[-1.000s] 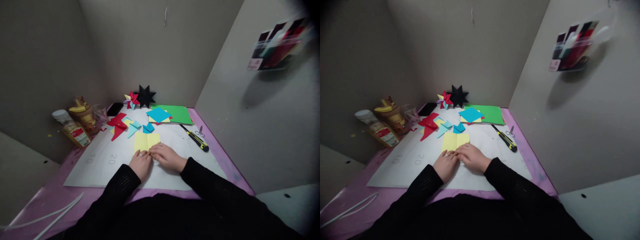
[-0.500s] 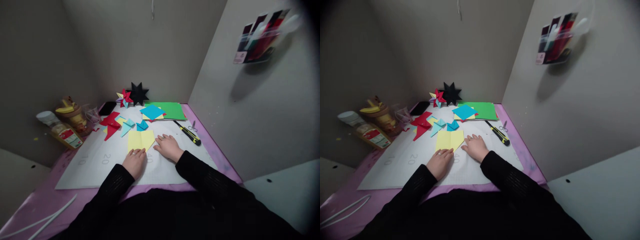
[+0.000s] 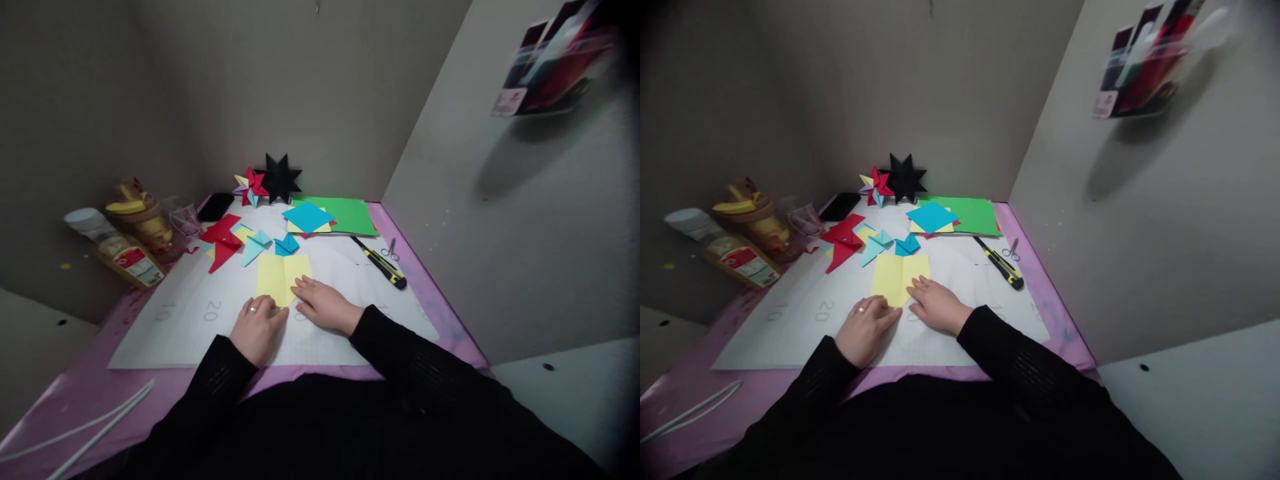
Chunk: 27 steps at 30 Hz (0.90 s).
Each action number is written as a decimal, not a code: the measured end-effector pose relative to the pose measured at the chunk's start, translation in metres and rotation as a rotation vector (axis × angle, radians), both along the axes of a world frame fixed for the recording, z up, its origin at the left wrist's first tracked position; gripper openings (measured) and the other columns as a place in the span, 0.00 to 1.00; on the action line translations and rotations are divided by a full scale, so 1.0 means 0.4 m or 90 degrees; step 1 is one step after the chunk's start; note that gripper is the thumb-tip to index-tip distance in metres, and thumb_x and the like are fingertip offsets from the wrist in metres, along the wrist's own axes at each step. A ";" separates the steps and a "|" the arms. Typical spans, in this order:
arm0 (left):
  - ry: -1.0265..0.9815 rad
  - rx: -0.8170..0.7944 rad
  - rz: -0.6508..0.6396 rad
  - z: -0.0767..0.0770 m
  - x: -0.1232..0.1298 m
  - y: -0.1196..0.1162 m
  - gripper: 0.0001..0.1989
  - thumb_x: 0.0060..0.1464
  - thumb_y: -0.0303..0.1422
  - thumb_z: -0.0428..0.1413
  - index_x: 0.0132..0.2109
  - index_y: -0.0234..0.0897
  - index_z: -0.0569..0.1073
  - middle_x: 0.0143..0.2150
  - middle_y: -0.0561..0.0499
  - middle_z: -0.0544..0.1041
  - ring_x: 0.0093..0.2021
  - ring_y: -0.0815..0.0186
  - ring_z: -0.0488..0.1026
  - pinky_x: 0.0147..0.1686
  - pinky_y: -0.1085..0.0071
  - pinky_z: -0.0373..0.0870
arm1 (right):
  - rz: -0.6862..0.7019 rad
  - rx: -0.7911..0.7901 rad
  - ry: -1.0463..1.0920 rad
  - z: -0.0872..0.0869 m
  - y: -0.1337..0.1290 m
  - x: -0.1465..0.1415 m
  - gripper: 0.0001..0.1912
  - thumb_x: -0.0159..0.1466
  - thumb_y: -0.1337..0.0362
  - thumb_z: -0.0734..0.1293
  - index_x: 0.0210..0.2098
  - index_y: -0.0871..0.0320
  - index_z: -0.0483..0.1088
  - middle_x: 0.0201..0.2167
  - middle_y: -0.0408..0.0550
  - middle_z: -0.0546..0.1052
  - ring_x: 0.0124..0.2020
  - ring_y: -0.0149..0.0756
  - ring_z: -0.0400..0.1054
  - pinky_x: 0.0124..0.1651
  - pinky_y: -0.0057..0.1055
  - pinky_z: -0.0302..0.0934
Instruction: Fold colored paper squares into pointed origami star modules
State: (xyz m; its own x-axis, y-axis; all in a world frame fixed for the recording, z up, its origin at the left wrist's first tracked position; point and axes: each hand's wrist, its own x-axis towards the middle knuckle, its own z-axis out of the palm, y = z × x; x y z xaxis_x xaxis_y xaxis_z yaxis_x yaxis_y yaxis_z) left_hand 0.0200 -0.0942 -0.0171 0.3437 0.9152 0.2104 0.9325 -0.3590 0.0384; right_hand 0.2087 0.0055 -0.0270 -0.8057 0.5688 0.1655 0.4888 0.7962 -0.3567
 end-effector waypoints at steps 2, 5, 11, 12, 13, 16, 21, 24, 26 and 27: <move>0.000 -0.005 -0.018 0.002 -0.009 -0.010 0.21 0.51 0.21 0.48 0.51 0.40 0.71 0.43 0.42 0.69 0.51 0.52 0.62 0.50 0.50 0.60 | 0.006 -0.003 -0.012 0.005 0.001 0.003 0.24 0.63 0.61 0.59 0.58 0.64 0.60 0.60 0.59 0.60 0.64 0.45 0.48 0.61 0.43 0.49; -0.029 0.023 -0.052 -0.001 -0.013 -0.005 0.16 0.52 0.21 0.48 0.46 0.36 0.73 0.43 0.43 0.71 0.53 0.52 0.60 0.51 0.53 0.60 | 0.011 -0.003 -0.029 0.008 0.000 0.004 0.25 0.63 0.60 0.59 0.58 0.64 0.59 0.61 0.59 0.59 0.64 0.46 0.47 0.61 0.44 0.48; -0.035 0.033 -0.058 -0.015 0.010 0.041 0.19 0.51 0.20 0.48 0.50 0.32 0.70 0.41 0.42 0.70 0.44 0.57 0.65 0.46 0.59 0.66 | 0.011 -0.016 -0.058 0.012 -0.003 0.000 0.26 0.64 0.60 0.58 0.59 0.64 0.57 0.61 0.60 0.57 0.64 0.47 0.45 0.62 0.45 0.46; -0.023 0.027 -0.053 -0.017 0.013 0.046 0.21 0.50 0.20 0.48 0.52 0.32 0.69 0.41 0.41 0.69 0.42 0.57 0.65 0.44 0.59 0.66 | 0.008 -0.024 -0.061 0.014 -0.004 0.001 0.26 0.64 0.60 0.58 0.59 0.64 0.57 0.61 0.61 0.57 0.65 0.47 0.45 0.62 0.45 0.46; -0.012 0.022 -0.049 -0.019 0.015 0.050 0.22 0.50 0.21 0.48 0.53 0.34 0.68 0.41 0.42 0.69 0.42 0.57 0.65 0.43 0.59 0.66 | 0.006 -0.033 -0.062 0.017 -0.005 0.002 0.26 0.64 0.60 0.58 0.60 0.64 0.57 0.62 0.61 0.56 0.65 0.48 0.44 0.62 0.45 0.45; 0.005 0.015 -0.033 -0.023 0.014 0.052 0.20 0.51 0.22 0.49 0.51 0.37 0.70 0.40 0.42 0.68 0.41 0.57 0.64 0.43 0.58 0.66 | 0.031 -0.068 -0.059 0.025 -0.005 0.010 0.29 0.63 0.56 0.60 0.61 0.59 0.55 0.64 0.60 0.52 0.66 0.49 0.39 0.62 0.46 0.42; -0.011 0.006 -0.008 -0.028 0.000 0.039 0.22 0.50 0.22 0.49 0.51 0.41 0.71 0.42 0.42 0.68 0.44 0.55 0.64 0.44 0.57 0.65 | 0.070 -0.109 -0.073 0.032 0.002 0.024 0.28 0.61 0.50 0.61 0.59 0.52 0.59 0.66 0.54 0.47 0.66 0.49 0.34 0.62 0.47 0.39; -0.013 -0.002 -0.001 -0.028 -0.005 0.031 0.24 0.49 0.21 0.49 0.53 0.43 0.71 0.43 0.42 0.68 0.45 0.55 0.64 0.45 0.57 0.64 | 0.055 -0.084 -0.086 0.031 -0.002 0.021 0.27 0.62 0.48 0.60 0.58 0.50 0.61 0.65 0.53 0.50 0.66 0.50 0.37 0.61 0.47 0.41; -0.005 -0.008 0.004 -0.026 -0.004 0.028 0.24 0.49 0.21 0.49 0.53 0.43 0.71 0.44 0.42 0.68 0.45 0.55 0.64 0.45 0.57 0.63 | 0.017 -0.040 -0.103 0.029 -0.003 0.020 0.26 0.62 0.48 0.59 0.56 0.50 0.63 0.64 0.53 0.53 0.65 0.52 0.41 0.60 0.48 0.42; -0.001 -0.009 0.005 -0.024 -0.002 0.027 0.24 0.49 0.21 0.49 0.52 0.44 0.71 0.44 0.42 0.68 0.45 0.55 0.64 0.45 0.57 0.63 | -0.017 -0.011 -0.115 0.029 -0.001 0.020 0.25 0.62 0.48 0.59 0.55 0.51 0.65 0.63 0.53 0.56 0.64 0.53 0.43 0.60 0.50 0.42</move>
State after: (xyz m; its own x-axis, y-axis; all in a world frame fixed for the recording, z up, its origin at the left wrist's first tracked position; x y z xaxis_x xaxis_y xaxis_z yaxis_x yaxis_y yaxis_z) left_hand 0.0192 -0.0833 -0.0265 0.3356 0.9211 0.1973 0.9355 -0.3504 0.0446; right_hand 0.2169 0.0052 -0.0155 -0.8056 0.5924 0.0100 0.5674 0.7761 -0.2752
